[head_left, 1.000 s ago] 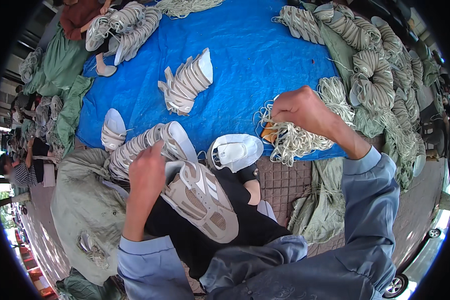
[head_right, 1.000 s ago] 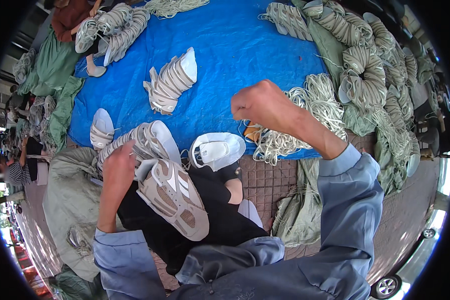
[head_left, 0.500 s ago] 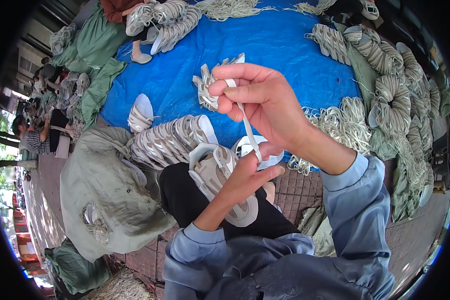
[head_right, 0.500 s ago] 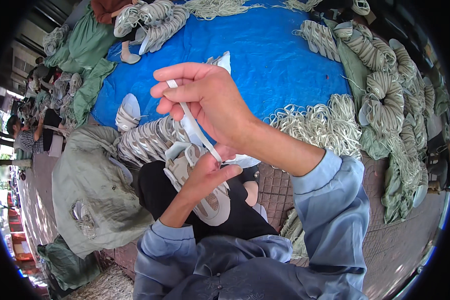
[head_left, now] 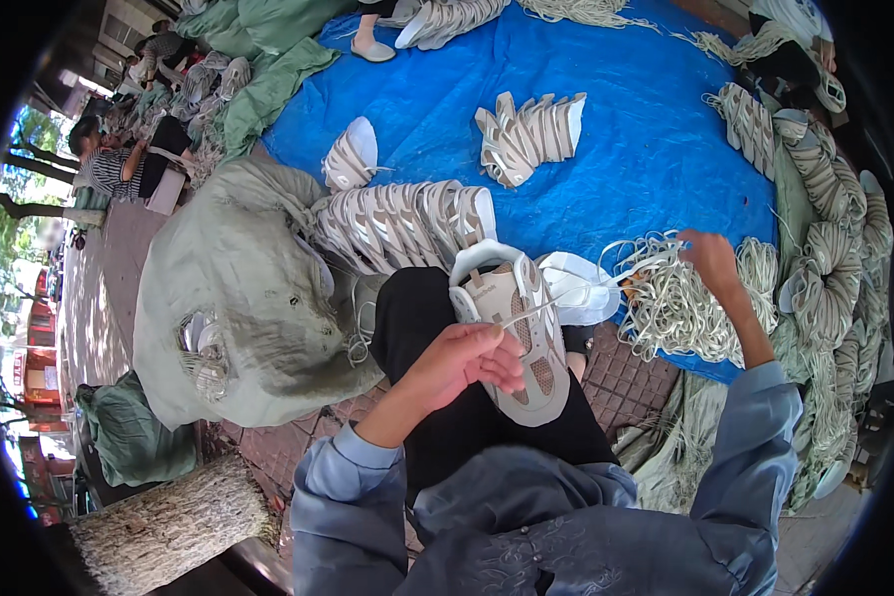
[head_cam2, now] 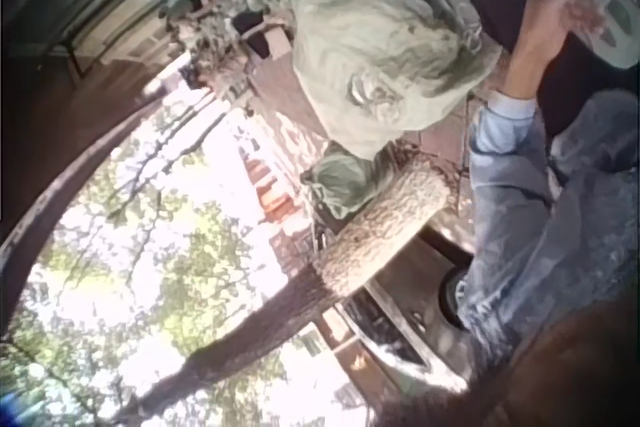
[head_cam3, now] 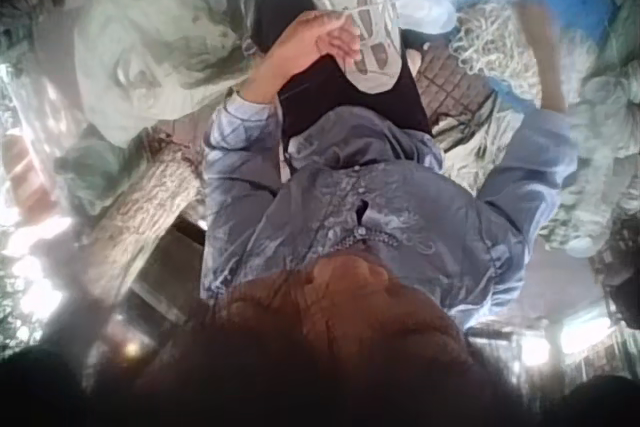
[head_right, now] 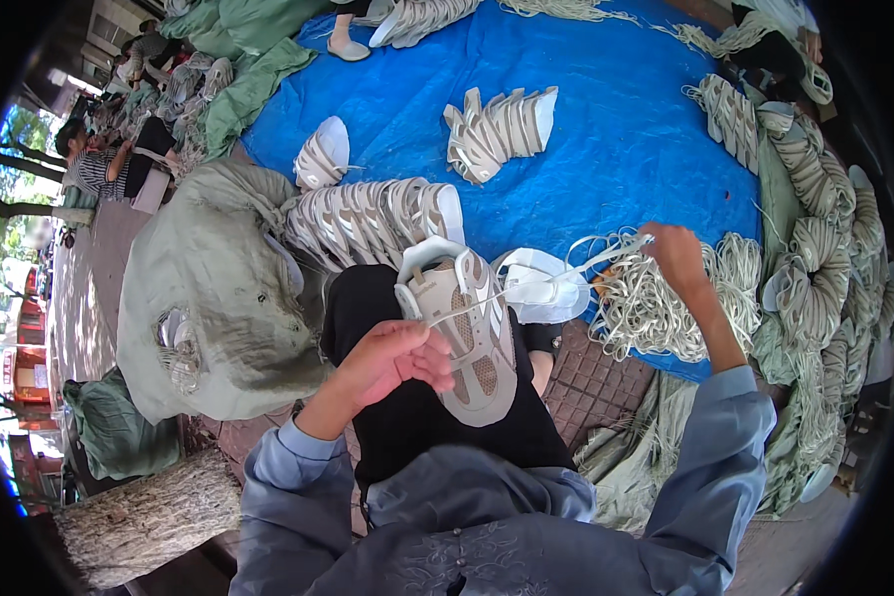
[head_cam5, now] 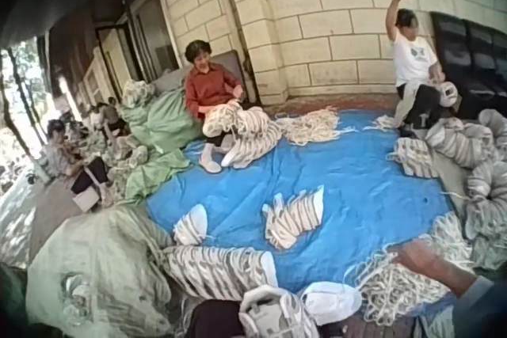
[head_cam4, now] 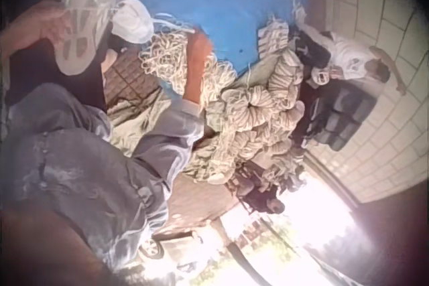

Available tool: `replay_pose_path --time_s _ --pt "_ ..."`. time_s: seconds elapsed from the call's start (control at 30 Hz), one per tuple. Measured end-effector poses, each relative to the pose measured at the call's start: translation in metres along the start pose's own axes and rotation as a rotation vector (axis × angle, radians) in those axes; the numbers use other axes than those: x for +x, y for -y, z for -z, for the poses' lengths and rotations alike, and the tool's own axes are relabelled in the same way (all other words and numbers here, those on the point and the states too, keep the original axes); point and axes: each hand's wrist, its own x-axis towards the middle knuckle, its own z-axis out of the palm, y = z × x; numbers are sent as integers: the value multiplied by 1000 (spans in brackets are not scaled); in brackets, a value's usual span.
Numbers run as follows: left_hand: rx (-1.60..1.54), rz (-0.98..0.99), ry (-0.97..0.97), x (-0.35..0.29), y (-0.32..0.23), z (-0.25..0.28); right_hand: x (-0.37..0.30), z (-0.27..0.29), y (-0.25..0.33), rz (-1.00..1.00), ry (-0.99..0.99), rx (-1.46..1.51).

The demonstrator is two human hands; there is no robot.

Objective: The person threads white shoelaces through the eyelets of a white sneaker held on their lap. They pull the laces tight and adjust the fit, repeating the process for multiple shoes in a pile.

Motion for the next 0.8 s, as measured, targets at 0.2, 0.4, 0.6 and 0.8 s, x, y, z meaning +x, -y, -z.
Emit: replay_pose_path --time_s 0.2,0.4,0.6,0.8 --pt "-303 -45 26 38 22 -21 -57 -38 128 803 -103 395" --pt "-592 -78 -99 38 42 -36 -55 -55 184 1192 -234 48" --pt "-663 -103 -184 39 62 -36 -66 -68 177 1250 -181 -108" --pt "237 -346 -139 5 69 -48 -60 -55 167 974 -131 277"
